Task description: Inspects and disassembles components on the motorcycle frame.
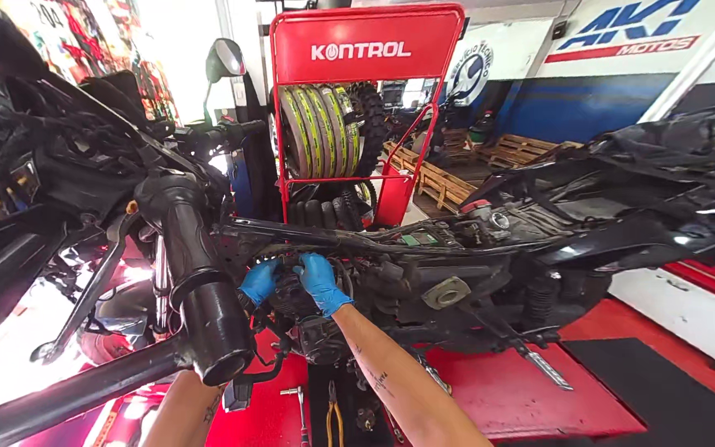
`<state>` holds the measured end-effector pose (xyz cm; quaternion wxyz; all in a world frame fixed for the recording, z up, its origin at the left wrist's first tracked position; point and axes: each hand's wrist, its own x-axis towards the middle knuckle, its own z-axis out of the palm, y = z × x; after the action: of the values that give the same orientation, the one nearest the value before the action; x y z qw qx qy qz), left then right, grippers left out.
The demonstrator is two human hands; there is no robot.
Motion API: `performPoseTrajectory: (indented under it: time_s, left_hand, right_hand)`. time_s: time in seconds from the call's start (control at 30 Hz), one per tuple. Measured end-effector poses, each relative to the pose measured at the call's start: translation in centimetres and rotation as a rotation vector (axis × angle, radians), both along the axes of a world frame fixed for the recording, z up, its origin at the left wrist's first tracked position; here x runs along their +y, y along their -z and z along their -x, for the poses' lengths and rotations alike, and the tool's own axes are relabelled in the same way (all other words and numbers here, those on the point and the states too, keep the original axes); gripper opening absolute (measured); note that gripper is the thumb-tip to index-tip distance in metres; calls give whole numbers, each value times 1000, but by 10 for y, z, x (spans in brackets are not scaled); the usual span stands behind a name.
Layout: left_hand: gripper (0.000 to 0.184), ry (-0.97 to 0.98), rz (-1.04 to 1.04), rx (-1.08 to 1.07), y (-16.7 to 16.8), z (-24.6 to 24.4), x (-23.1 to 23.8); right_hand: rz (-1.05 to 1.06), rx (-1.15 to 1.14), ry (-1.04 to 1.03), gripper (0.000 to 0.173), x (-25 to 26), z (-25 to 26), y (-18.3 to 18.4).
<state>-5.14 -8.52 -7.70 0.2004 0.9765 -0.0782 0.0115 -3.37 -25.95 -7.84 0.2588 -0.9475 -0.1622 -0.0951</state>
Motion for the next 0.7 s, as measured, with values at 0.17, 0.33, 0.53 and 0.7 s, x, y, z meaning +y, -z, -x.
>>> performPoseTrajectory:
  time_s: [0.17, 0.33, 0.53, 0.7]
  left_hand:
    - [40, -111, -27, 29, -9, 11, -5]
    - [42, -23, -127, -412, 47, -8, 13]
    - [47, -139, -24, 3, 3, 7, -3]
    - [45, -66, -3, -39, 26, -10, 9]
  right_hand:
    - [-100, -30, -80, 26, -11, -6, 4]
    - [-4, 10, -15, 35, -10, -4, -6]
    - [81, 25, -33, 25, 2, 10, -15]
    - [170, -34, 36, 31, 8, 5, -11]
